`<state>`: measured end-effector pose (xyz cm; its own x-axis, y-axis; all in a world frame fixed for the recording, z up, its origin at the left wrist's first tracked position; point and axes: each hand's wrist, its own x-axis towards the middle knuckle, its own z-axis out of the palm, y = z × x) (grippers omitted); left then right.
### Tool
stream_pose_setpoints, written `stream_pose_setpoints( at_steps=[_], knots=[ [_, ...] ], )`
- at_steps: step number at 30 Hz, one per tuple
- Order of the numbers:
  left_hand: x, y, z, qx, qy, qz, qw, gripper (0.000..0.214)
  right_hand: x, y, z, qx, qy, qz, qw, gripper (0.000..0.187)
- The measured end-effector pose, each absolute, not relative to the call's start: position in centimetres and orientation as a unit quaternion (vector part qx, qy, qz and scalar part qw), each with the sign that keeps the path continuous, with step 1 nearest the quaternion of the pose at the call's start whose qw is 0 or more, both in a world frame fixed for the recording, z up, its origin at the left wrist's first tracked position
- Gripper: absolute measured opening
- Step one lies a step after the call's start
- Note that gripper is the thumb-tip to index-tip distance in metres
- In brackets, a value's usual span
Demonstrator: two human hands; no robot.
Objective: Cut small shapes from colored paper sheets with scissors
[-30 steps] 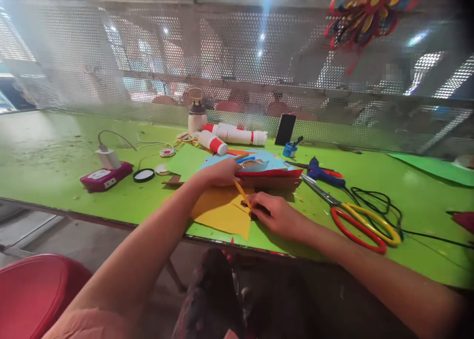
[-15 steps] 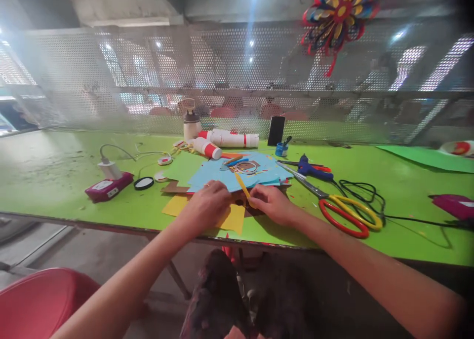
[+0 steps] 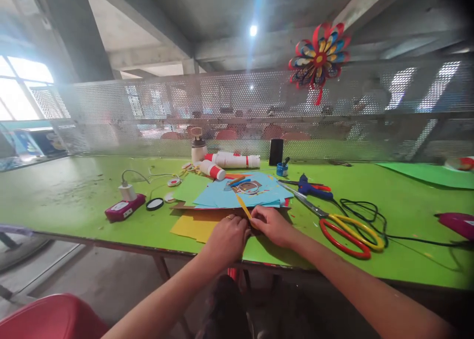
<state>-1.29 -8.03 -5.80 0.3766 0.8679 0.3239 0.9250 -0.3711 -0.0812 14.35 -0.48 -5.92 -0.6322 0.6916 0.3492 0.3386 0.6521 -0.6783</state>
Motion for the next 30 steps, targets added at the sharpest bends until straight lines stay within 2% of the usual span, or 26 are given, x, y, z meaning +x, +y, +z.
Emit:
stream_pose_setpoints(
  at_steps=[13,17,19,23,26,28,30],
  knots=[
    [-1.0,-6.9,-4.5,-0.870,-0.476,0.014,0.127,0.017,15.0,-2.3,-5.6,-0.315,-0.866,0.247,0.301,0.015],
    [-0.6,-6.3,-4.9,-0.880,-0.458,0.034,0.123,0.011,17.4,-4.6,-3.3,-0.324,-0.861,0.256,0.297,0.017],
    [-0.4,-6.3,-4.9,-0.880,-0.458,0.038,0.121,0.012,18.4,-4.9,-1.4,-0.325,-0.848,0.302,0.290,0.019],
    [-0.6,-6.6,-4.6,-0.874,-0.469,0.029,0.122,0.012,18.1,-2.2,1.0,-0.334,-0.831,0.322,0.307,0.018],
    [-1.6,-7.3,-3.9,-0.861,-0.499,-0.049,0.085,0.018,16.6,1.4,0.0,-0.352,-0.832,0.317,0.287,0.016],
    [-2.6,-7.7,-3.0,-0.837,-0.517,-0.179,0.001,0.023,15.7,3.4,-1.5,-0.361,-0.836,0.305,0.278,0.016],
    [-3.6,-7.4,-1.5,-0.792,-0.500,-0.327,-0.128,0.025,15.2,4.6,-2.8,-0.364,-0.840,0.298,0.269,0.016]
  ],
)
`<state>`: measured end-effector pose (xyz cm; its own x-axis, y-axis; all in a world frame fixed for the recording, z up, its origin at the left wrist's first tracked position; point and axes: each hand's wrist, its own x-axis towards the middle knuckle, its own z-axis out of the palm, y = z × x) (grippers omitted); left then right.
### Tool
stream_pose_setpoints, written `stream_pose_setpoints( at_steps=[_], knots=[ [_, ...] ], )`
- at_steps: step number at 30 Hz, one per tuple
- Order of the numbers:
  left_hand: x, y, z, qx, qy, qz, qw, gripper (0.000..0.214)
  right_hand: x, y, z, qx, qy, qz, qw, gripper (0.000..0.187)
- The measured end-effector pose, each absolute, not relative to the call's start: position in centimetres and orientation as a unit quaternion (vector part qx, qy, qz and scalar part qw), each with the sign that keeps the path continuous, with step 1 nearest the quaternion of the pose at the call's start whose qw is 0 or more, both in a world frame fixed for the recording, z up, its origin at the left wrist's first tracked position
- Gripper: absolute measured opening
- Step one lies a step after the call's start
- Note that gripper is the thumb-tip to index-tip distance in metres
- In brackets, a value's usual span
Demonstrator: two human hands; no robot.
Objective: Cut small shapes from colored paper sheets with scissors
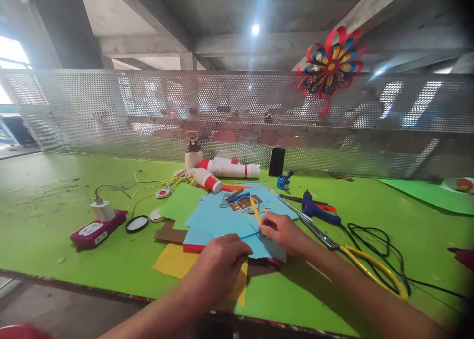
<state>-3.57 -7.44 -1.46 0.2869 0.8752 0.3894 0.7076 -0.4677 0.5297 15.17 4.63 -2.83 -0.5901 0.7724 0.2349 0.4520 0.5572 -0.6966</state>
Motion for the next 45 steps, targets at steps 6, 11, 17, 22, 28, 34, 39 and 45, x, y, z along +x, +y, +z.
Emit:
stream_pose_setpoints(
  at_steps=[6,11,17,22,28,34,39,45],
  knots=[
    [-5.4,-1.2,1.8,0.470,0.459,0.537,0.530,0.011,15.6,4.7,-2.7,-0.369,-0.837,0.312,0.256,0.017],
    [-4.6,3.1,-0.9,0.386,0.438,0.555,0.593,0.010,15.7,3.9,-0.8,-0.363,-0.822,0.347,0.269,0.019],
    [-4.1,2.5,-2.8,0.357,0.415,0.535,0.643,0.021,14.6,3.7,-1.7,-0.344,-0.777,0.461,0.257,0.020],
    [-4.4,1.8,-2.6,0.388,0.375,0.537,0.649,0.020,13.7,4.4,-2.2,-0.339,-0.741,0.528,0.240,0.025],
    [-4.0,1.3,-2.4,0.391,0.378,0.552,0.632,0.023,12.6,4.3,-2.0,-0.356,-0.730,0.548,0.201,0.030],
    [-4.1,1.8,-3.3,0.326,0.416,0.587,0.613,0.023,12.5,6.6,-1.1,-0.396,-0.797,0.402,0.217,0.027],
    [-3.5,2.2,-4.7,0.315,0.441,0.589,0.600,0.021,8.6,13.5,1.7,-0.415,-0.846,0.240,0.232,0.022],
    [-4.3,2.5,-4.2,0.325,0.448,0.642,0.530,0.024,-1.5,19.5,1.8,-0.367,-0.905,0.134,0.166,0.032]
  ],
)
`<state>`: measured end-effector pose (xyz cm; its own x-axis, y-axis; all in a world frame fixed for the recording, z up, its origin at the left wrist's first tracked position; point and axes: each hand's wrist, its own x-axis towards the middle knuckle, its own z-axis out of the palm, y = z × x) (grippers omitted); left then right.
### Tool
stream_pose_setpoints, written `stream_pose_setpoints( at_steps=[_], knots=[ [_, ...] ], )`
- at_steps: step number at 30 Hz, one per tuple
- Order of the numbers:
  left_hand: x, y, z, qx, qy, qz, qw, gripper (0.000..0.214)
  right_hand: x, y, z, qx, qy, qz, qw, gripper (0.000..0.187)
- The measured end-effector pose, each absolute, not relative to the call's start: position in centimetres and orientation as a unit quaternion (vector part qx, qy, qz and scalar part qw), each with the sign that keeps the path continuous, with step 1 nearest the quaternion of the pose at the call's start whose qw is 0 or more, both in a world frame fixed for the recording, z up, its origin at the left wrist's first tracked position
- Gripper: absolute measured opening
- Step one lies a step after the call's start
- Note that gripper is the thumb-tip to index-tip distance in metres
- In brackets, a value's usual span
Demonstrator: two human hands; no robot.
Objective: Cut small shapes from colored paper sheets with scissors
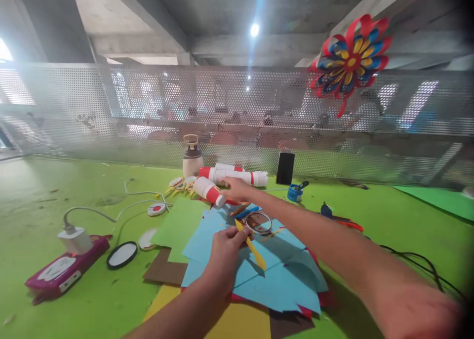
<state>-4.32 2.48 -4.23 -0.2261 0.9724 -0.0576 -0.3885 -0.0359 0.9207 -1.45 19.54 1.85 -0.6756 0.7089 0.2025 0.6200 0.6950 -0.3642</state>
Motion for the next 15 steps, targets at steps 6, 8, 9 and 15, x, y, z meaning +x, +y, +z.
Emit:
stream_pose_setpoints(
  at_steps=[6,8,9,15],
  knots=[
    [-5.5,2.9,-3.7,0.315,0.440,0.695,0.473,0.026,-8.0,19.9,-1.2,-0.387,-0.910,0.046,0.145,0.035],
    [-5.6,3.0,-3.9,0.309,0.443,0.693,0.477,0.024,-8.8,20.1,-1.9,-0.404,-0.903,0.036,0.141,0.035],
    [-5.5,3.0,-4.0,0.304,0.444,0.690,0.485,0.024,-9.0,20.2,-2.1,-0.408,-0.902,0.034,0.139,0.034],
    [-5.2,2.8,-4.2,0.307,0.455,0.666,0.505,0.022,-6.7,21.5,-2.3,-0.387,-0.909,0.029,0.149,0.033]
  ],
)
